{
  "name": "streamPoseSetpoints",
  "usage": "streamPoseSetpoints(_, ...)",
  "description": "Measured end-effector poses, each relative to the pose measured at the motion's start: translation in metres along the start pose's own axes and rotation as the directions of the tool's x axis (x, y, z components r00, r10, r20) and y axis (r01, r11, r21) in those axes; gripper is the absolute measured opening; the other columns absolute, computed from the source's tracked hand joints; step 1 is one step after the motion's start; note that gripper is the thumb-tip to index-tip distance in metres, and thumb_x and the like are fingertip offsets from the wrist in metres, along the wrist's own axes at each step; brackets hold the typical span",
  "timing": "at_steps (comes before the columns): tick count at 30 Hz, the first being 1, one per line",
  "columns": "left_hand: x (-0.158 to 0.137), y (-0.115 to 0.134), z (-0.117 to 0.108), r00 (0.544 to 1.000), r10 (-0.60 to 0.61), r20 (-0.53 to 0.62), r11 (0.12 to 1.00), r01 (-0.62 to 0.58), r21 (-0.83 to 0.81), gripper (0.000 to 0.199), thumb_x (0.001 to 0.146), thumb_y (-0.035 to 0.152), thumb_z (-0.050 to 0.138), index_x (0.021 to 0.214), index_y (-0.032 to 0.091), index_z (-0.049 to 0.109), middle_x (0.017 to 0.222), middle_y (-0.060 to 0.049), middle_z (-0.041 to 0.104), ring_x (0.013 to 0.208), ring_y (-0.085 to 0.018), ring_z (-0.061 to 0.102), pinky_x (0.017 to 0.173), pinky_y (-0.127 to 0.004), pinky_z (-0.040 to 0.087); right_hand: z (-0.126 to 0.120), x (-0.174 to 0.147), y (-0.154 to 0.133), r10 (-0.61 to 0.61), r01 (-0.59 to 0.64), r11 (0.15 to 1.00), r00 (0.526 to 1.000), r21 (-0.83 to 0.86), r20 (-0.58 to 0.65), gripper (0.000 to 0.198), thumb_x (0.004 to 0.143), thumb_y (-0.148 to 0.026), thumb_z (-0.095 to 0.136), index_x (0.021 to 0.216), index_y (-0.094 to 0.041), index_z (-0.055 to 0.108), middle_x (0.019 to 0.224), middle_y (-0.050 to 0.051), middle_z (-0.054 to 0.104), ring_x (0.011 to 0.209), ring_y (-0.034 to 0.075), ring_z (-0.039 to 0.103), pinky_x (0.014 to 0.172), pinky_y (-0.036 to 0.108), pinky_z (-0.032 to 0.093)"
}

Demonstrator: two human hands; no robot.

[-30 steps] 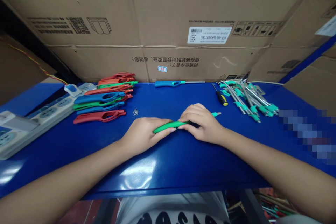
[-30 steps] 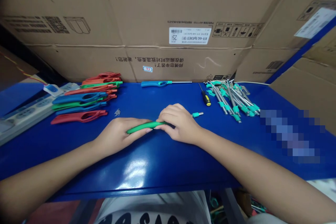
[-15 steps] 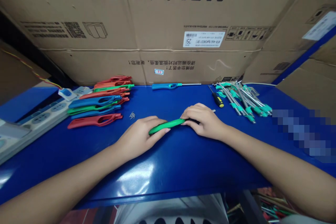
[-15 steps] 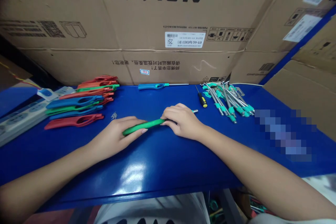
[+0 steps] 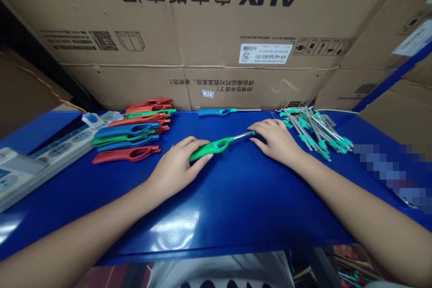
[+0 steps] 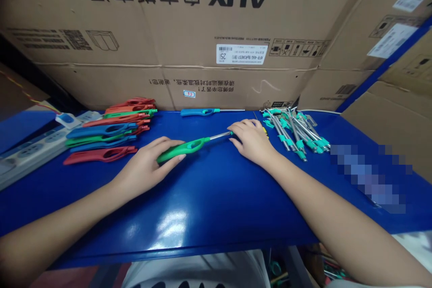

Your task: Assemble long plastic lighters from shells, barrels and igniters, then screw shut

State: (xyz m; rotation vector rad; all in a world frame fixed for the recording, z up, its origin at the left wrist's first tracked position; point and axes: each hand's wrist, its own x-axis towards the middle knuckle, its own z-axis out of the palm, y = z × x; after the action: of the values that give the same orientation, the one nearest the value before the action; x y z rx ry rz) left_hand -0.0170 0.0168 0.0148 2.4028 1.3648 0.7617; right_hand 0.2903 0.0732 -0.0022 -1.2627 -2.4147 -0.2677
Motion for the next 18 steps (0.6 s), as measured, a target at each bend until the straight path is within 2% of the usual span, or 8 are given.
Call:
streamPoseSetpoints(3, 0.0, 0.001, -0.001, 1.0, 0.015, 0.004, 1.0, -0.015, 0.004, 0.036, 0.099, 0.045, 0.054, 0.124, 0.022, 0.066, 0.113, -0.007, 0.067, 0.105, -0.026, 0.065, 0.093, -0.04, 0.051, 0.001, 0.0, 0.01, -0.008, 0.009, 0.999, 1.0, 0.041, -0.016, 0.021, 0.092, -0.018, 0.058, 0.106, -0.02, 0.073, 0.105, 0.009, 0.077, 0.101, 0.028, 0.068, 0.103, 0.057, 0.038)
streamPoseSetpoints(6, 0.0, 0.002, -0.003, 0.999, 0.034, 0.008, 0.999, -0.034, 0.006, 0.035, 0.099, 0.044, 0.054, 0.124, 0.022, 0.066, 0.113, -0.008, 0.067, 0.104, -0.026, 0.065, 0.092, -0.04, 0.052, 0.0, 0.0, 0.01, -0.071, 0.072, 0.996, 0.997, 0.05, -0.034, 0.022, 0.093, -0.017, 0.058, 0.107, -0.02, 0.074, 0.098, 0.008, 0.078, 0.097, 0.026, 0.068, 0.106, 0.058, 0.035)
streamPoseSetpoints(10, -0.002, 0.003, -0.001, 0.997, 0.067, 0.027, 0.998, -0.067, -0.001, 0.032, 0.099, 0.042, 0.055, 0.123, 0.023, 0.066, 0.114, -0.007, 0.067, 0.103, -0.025, 0.066, 0.091, -0.039, 0.052, -0.003, 0.0, -0.008, -0.219, 0.22, 0.975, 0.975, 0.028, -0.042, 0.023, 0.098, -0.019, 0.054, 0.111, -0.019, 0.072, 0.094, 0.008, 0.077, 0.094, 0.023, 0.067, 0.109, 0.057, 0.033)
streamPoseSetpoints(14, -0.005, 0.005, 0.004, 0.99, 0.118, 0.073, 0.993, -0.116, -0.028, 0.032, 0.1, 0.041, 0.057, 0.126, 0.024, 0.065, 0.114, -0.006, 0.067, 0.104, -0.023, 0.066, 0.091, -0.036, 0.052, -0.005, -0.002, -0.035, -0.378, 0.38, 0.925, 0.924, 0.016, -0.061, 0.027, 0.102, -0.018, 0.048, 0.118, -0.012, 0.068, 0.103, 0.011, 0.077, 0.094, 0.023, 0.065, 0.107, 0.055, 0.036)
streamPoseSetpoints(18, -0.006, 0.006, 0.006, 0.99, 0.119, 0.072, 0.993, -0.119, -0.013, 0.032, 0.098, 0.041, 0.059, 0.125, 0.025, 0.065, 0.114, -0.005, 0.068, 0.102, -0.023, 0.067, 0.088, -0.035, 0.053, -0.006, -0.003, -0.045, -0.406, 0.408, 0.913, 0.91, 0.003, -0.078, 0.029, 0.103, -0.019, 0.046, 0.12, -0.009, 0.067, 0.096, 0.011, 0.077, 0.091, 0.022, 0.064, 0.104, 0.051, 0.039)
